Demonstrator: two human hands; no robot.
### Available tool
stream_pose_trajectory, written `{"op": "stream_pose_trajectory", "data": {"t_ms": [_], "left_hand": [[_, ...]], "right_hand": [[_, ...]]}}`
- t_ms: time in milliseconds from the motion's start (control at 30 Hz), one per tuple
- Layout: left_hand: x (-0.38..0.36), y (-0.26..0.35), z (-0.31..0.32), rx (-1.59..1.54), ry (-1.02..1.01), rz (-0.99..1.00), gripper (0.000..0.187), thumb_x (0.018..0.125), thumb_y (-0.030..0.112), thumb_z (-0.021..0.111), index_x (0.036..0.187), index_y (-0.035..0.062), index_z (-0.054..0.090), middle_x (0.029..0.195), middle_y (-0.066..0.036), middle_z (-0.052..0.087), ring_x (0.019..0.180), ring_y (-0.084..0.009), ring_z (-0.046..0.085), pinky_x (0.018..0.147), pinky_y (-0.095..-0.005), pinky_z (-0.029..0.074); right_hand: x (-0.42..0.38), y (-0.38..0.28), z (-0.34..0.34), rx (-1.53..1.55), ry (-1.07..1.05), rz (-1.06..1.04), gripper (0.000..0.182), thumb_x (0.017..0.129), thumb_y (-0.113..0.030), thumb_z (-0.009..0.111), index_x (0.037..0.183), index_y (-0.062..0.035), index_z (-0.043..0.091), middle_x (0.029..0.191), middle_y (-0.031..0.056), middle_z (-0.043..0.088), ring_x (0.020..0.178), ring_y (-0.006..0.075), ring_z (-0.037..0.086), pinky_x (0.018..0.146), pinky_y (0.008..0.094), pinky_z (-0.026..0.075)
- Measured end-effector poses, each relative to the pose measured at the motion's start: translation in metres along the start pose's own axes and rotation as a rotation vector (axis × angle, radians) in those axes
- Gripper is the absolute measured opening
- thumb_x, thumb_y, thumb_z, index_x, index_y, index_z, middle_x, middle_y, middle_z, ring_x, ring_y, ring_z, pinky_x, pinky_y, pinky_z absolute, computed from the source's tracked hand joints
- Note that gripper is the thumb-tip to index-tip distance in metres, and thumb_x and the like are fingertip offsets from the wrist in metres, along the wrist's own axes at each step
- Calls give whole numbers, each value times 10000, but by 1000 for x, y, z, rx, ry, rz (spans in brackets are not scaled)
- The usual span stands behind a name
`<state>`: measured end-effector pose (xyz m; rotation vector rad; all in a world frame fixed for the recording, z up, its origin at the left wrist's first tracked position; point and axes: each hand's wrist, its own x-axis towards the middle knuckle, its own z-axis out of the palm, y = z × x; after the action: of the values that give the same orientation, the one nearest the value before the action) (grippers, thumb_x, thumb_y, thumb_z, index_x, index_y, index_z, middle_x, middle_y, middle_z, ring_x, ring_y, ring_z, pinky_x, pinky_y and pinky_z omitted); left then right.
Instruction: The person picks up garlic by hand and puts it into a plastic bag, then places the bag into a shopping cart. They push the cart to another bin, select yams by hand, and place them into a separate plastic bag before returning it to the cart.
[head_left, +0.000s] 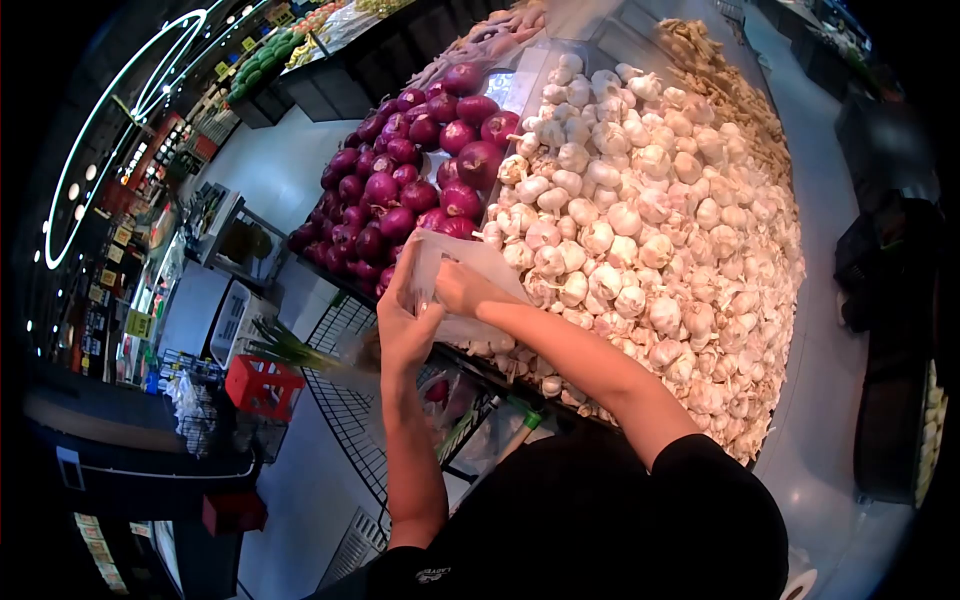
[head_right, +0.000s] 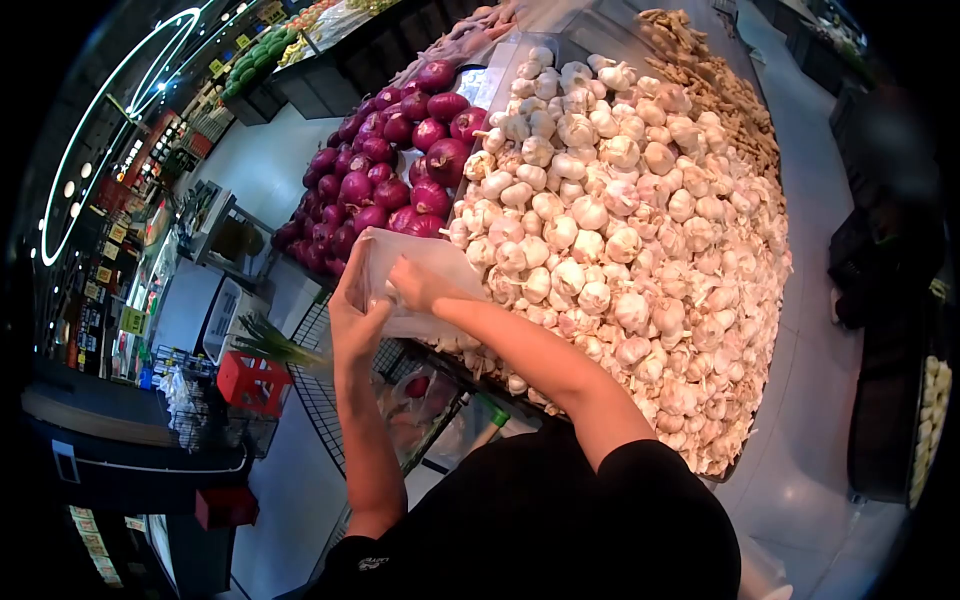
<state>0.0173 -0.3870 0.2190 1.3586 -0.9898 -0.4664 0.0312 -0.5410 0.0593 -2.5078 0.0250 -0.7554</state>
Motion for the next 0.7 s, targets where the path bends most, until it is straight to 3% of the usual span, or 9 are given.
{"op": "stream_pose_trajectory", "data": {"t_ms": [133, 333, 400, 467, 500, 567, 600, 667, 700], "left_hand": [[4, -3, 1, -92, 2, -13, 885, 733, -105, 520, 1600, -101, 341, 1668, -199, 379, 1561, -277, 348, 1281, -386, 250], [5, -6, -8, -103, 12, 32, 866, 760, -89, 537, 1603, -97, 341, 1660, -194, 391, 1552, -266, 358, 1266, -371, 267], [4, -7, -8, -138, 24, -1, 862, 763, -84, 536, 1603, -95, 342, 1651, -190, 405, 1535, -259, 384, 1254, -362, 284], [4, -9, -8, -145, 28, -5, 863, 762, -85, 533, 1604, -93, 344, 1640, -184, 420, 1512, -252, 414, 1239, -355, 305], [4, -12, -8, -134, 26, 6, 865, 761, -87, 531, 1605, -91, 345, 1634, -180, 429, 1498, -248, 430, 1230, -353, 317], [4, -14, -8, -99, 24, 4, 870, 756, -92, 526, 1608, -81, 350, 1621, -166, 446, 1458, -222, 462, 1194, -328, 347], [4, -15, -9, -74, 24, -11, 872, 754, -94, 524, 1609, -74, 354, 1615, -155, 454, 1431, -202, 478, 1168, -305, 366], [2, -15, -8, -50, 22, -5, 883, 752, -98, 522, 1618, -46, 360, 1610, -129, 469, 1293, -125, 512, 1021, -235, 399], [1, -14, -7, -50, 22, 14, 891, 752, -100, 521, 1625, -25, 360, 1611, -113, 475, 1181, -70, 531, 901, -189, 414]], "right_hand": [[-7, -40, -34, 86, 56, 159, 251, 841, -63, 673, 1076, 20, 694, 1176, 246, 664, 1088, 435, 649, 963, 510, 529], [-23, -78, -146, 234, -429, 90, 306, 887, -144, 725, 1146, 16, 702, 1090, 203, 735, 1060, 402, 703, 937, 495, 554], [-33, -80, -189, 506, -462, 109, 309, 946, -194, 759, 1166, 18, 711, 1039, 163, 754, 985, 266, 736, 840, 391, 578], [-44, -65, -227, 573, -309, 99, 257, 963, -173, 773, 1135, 14, 739, 978, 109, 766, 902, 170, 736, 782, 325, 580], [-47, -65, -248, 744, -245, 373, 191, 950, -119, 779, 1084, 15, 755, 943, 85, 770, 828, 137, 727, 742, 290, 575], [-58, -8, -252, 491, 167, 432, 193, 943, -105, 781, 1082, 23, 746, 902, 64, 769, 808, 123, 717, 723, 269, 560], [-62, 15, -257, 203, 302, 532, 275, 892, -139, 820, 1093, 29, 737, 976, 123, 768, 918, 231, 735, 817, 351, 576], [-83, 76, -257, -503, 446, 419, 408, 837, -183, 847, 1165, 19, 712, 1134, 199, 733, 1100, 364, 680, 967, 438, 536], [-90, 93, -256, -497, 414, 450, 435, 829, -183, 846, 1189, 14, 702, 1175, 211, 714, 1138, 388, 651, 997, 452, 516]]}}
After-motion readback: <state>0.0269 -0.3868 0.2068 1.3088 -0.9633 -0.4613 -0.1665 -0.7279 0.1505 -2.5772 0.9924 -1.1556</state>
